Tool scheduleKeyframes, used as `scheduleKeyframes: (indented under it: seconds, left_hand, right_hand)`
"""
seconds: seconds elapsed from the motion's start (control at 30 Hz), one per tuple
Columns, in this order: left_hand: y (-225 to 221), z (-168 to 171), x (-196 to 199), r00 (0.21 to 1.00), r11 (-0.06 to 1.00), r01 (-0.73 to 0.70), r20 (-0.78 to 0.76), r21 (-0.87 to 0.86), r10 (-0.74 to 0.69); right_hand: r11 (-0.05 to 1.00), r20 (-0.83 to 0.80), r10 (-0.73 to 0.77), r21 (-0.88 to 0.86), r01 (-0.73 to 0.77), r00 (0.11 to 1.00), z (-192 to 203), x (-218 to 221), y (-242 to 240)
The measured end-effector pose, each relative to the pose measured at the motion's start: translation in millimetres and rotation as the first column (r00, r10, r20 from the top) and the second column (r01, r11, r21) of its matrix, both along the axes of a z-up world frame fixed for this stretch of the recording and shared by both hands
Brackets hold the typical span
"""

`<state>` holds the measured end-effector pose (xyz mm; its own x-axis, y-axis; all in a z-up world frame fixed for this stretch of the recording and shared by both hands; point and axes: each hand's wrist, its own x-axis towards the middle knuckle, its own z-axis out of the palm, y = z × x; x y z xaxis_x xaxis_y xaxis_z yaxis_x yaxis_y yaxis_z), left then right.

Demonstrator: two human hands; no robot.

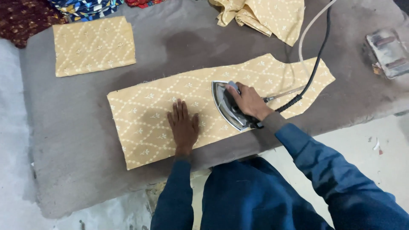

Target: Ironing and folding patterned fabric pieces on a pressing table in a factory setting.

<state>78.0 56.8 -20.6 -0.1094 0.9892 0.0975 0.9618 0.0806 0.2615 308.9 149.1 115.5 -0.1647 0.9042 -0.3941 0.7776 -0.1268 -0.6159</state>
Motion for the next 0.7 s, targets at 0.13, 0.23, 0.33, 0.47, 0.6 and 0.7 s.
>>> scheduleKeyframes:
  seconds: [0.13, 0.23, 0.33, 0.47, 0.6, 0.7]
  left_hand:
    - [0.6, -0.6, -0.6, 0.999, 0.999, -0.010, 0.033, -0.050, 0.012]
    - [-2.4, -4.8, 3.2, 0.998, 1.000, -0.003, 0.055, -0.024, 0.004]
    - [4.4, -2.2, 8.7, 0.997, 0.999, -0.035, 0.071, -0.022, 0.036]
    - [36.7, 3.0, 45.5, 0.994, 0.998, 0.041, 0.097, 0.047, -0.045]
    - [55.6, -15.6, 104.8, 0.970, 0.974, 0.211, 0.105, 0.078, -0.219]
    - [55.6, -14.7, 118.4, 0.976, 0.977, 0.208, -0.073, 0.057, -0.203]
  right_hand:
    - [0.991, 0.015, 0.118, -0.067, -0.117, 0.993, 31.9, 22.0, -45.7]
    - [0.981, 0.008, 0.168, -0.104, -0.166, 0.986, 36.3, 40.8, -53.2]
    - [0.990, 0.028, 0.128, -0.059, -0.126, 0.991, 34.4, 46.5, -32.8]
    - [0.995, 0.090, 0.094, 0.031, -0.097, 0.992, -1.9, 51.5, 17.6]
    - [0.981, 0.181, 0.122, 0.131, -0.146, 0.976, -23.2, 61.1, 63.4]
    - [0.967, 0.176, 0.135, 0.190, -0.168, 0.975, -31.4, 63.4, 104.4]
